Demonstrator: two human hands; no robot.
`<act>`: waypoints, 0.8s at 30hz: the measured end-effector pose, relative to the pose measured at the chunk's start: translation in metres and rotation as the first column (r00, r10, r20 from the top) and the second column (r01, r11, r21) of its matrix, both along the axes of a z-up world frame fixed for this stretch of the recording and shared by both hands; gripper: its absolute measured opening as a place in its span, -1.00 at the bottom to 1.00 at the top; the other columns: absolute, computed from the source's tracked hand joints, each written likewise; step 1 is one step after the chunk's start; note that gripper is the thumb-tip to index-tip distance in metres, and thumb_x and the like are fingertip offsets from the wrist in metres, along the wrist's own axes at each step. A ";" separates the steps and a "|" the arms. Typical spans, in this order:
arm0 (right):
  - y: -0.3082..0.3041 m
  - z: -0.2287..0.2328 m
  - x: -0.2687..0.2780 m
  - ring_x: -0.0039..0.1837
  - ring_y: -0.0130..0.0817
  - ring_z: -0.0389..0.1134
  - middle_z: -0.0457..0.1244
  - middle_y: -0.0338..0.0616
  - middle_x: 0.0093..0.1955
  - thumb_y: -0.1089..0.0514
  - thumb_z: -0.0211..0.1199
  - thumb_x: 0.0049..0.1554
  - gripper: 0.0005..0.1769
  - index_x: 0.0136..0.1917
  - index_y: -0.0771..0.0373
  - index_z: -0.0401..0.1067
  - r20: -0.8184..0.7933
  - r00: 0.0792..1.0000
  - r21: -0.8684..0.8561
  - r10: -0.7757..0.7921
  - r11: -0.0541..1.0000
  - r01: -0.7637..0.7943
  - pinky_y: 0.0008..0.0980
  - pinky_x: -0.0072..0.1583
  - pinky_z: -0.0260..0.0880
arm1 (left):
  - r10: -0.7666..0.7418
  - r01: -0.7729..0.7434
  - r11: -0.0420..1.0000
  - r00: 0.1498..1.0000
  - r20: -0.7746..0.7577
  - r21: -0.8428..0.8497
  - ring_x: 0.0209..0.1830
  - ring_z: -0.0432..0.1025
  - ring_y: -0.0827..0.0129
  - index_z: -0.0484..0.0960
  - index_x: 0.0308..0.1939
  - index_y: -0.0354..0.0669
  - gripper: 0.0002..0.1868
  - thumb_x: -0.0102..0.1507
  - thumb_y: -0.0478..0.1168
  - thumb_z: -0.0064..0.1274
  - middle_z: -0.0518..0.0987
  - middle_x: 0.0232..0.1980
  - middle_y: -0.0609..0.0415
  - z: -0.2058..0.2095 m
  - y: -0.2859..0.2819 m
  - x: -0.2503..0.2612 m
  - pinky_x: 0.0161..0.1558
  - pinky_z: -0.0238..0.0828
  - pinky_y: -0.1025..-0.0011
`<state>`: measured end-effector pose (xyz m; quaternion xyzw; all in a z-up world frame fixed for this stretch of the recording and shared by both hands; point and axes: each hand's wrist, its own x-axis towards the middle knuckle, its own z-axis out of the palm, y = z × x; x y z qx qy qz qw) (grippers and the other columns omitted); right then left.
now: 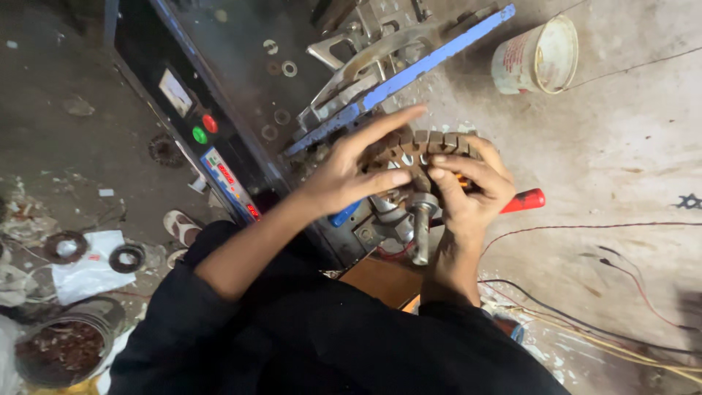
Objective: The person operates a benchtop machine by repeatedly pressing a green button and adjusting a metal component on the machine's platform. The person handles the component with both hands, positioning it under a rotating part of the machine.
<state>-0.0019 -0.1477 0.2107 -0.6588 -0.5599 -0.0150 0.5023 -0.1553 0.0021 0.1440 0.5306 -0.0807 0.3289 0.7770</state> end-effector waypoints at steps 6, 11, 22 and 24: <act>0.015 0.019 -0.005 0.11 -0.34 0.41 0.39 -0.02 0.13 0.35 0.52 0.10 -0.78 0.04 0.34 0.61 0.010 0.999 -0.055 -0.050 0.997 0.051 -0.44 0.16 0.37 | -0.333 0.437 0.776 0.896 0.292 -0.455 0.16 0.53 0.17 0.41 0.45 -0.24 -0.41 0.37 -0.15 0.15 0.57 0.31 -0.07 -0.013 0.003 0.046 0.23 0.55 0.16; 0.041 0.032 -0.012 0.16 -0.34 0.43 0.40 -0.06 0.14 0.35 0.51 0.14 -0.78 0.08 0.33 0.62 0.133 0.988 -0.095 -0.076 0.991 0.089 -0.44 0.18 0.39 | -0.255 0.360 0.437 0.928 0.270 -0.824 0.10 0.53 0.15 0.55 0.23 -0.29 -0.60 0.36 -0.16 0.13 0.62 0.11 -0.10 -0.043 -0.003 0.068 0.15 0.50 0.14; 0.060 0.042 -0.038 0.14 -0.32 0.45 0.41 -0.07 0.10 0.36 0.49 0.17 -0.79 0.09 0.32 0.62 0.258 0.962 -0.188 -0.093 0.972 0.144 -0.41 0.19 0.42 | -0.146 0.376 0.385 0.926 0.347 -0.843 0.05 0.51 0.22 0.58 0.14 -0.25 -0.67 0.38 -0.13 0.08 0.65 0.06 -0.03 -0.104 -0.002 0.117 0.14 0.48 0.17; 0.061 0.043 -0.042 0.14 -0.31 0.45 0.40 -0.07 0.10 0.37 0.49 0.17 -0.79 0.10 0.33 0.62 0.275 0.957 -0.197 -0.097 0.968 0.155 -0.41 0.18 0.43 | -0.098 0.386 0.402 0.920 0.379 -0.831 0.04 0.51 0.23 0.59 0.13 -0.23 -0.69 0.41 -0.11 0.06 0.64 0.06 -0.02 -0.106 -0.004 0.120 0.11 0.49 0.19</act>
